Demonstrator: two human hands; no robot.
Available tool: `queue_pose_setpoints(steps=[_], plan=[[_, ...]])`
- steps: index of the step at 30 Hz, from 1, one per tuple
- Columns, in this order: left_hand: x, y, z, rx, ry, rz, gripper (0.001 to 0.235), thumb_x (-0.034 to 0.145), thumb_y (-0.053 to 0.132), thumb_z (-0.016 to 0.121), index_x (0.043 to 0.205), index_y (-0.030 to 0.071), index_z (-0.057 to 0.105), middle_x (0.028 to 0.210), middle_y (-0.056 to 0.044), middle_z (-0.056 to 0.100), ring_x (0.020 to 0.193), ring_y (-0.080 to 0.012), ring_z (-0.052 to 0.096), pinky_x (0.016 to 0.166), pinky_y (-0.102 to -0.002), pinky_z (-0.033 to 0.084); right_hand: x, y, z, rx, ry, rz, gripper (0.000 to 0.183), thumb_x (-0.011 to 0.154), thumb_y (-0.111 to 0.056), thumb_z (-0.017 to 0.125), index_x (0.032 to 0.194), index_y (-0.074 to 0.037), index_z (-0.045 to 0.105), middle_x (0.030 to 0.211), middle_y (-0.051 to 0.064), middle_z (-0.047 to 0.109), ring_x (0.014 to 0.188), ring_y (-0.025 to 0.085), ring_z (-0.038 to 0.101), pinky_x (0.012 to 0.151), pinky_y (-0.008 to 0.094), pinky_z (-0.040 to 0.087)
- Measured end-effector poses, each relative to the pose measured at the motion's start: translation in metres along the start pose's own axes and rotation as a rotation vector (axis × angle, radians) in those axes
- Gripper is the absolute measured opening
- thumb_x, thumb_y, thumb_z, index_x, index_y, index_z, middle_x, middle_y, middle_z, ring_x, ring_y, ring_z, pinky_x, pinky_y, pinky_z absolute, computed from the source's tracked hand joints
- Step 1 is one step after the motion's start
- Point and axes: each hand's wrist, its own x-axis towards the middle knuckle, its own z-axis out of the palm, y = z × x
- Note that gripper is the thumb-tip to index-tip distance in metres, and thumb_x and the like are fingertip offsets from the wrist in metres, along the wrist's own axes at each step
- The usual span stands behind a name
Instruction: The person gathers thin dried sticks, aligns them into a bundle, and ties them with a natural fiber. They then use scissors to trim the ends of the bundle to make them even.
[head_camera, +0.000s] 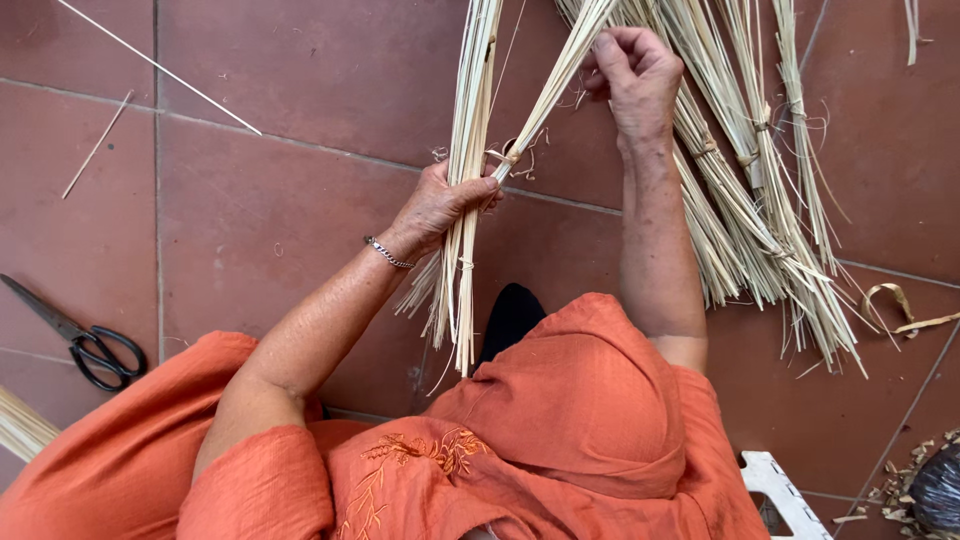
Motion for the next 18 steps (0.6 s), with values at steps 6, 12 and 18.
queue_pose_setpoints(steps=[6,12,18], plan=[[0.0,0.005,-0.004,0.072,0.05,-0.036,0.033,0.087,0.016,0.079,0.112,-0.001,0.066,0.093,-0.011,0.075,0.081,-0.0134,0.075,0.073,-0.026,0.064,0.001,-0.022,0.01,0.159,-0.038,0.022,0.007,0.1,-0.009,0.071,0.099,-0.003,0.069,0.084,0.012,0.076,0.066,0.012,0.074,0.054,0.029,0.065],[-0.004,0.008,0.0,0.108,0.072,-0.065,0.033,0.086,0.017,0.078,0.111,0.001,0.065,0.09,-0.011,0.076,0.08,-0.0121,0.075,0.07,-0.025,0.063,0.007,-0.021,0.005,0.112,-0.052,0.042,0.009,0.102,-0.011,0.071,0.099,-0.002,0.07,0.081,0.012,0.077,0.061,0.012,0.074,0.05,0.028,0.064],[-0.004,0.01,-0.002,0.132,0.051,-0.053,0.031,0.087,0.017,0.077,0.111,0.001,0.065,0.091,-0.012,0.076,0.079,-0.0115,0.074,0.067,-0.022,0.062,0.01,-0.024,0.004,0.13,-0.09,0.038,0.005,0.101,-0.005,0.071,0.097,-0.002,0.071,0.082,0.013,0.075,0.061,0.013,0.073,0.051,0.028,0.063]])
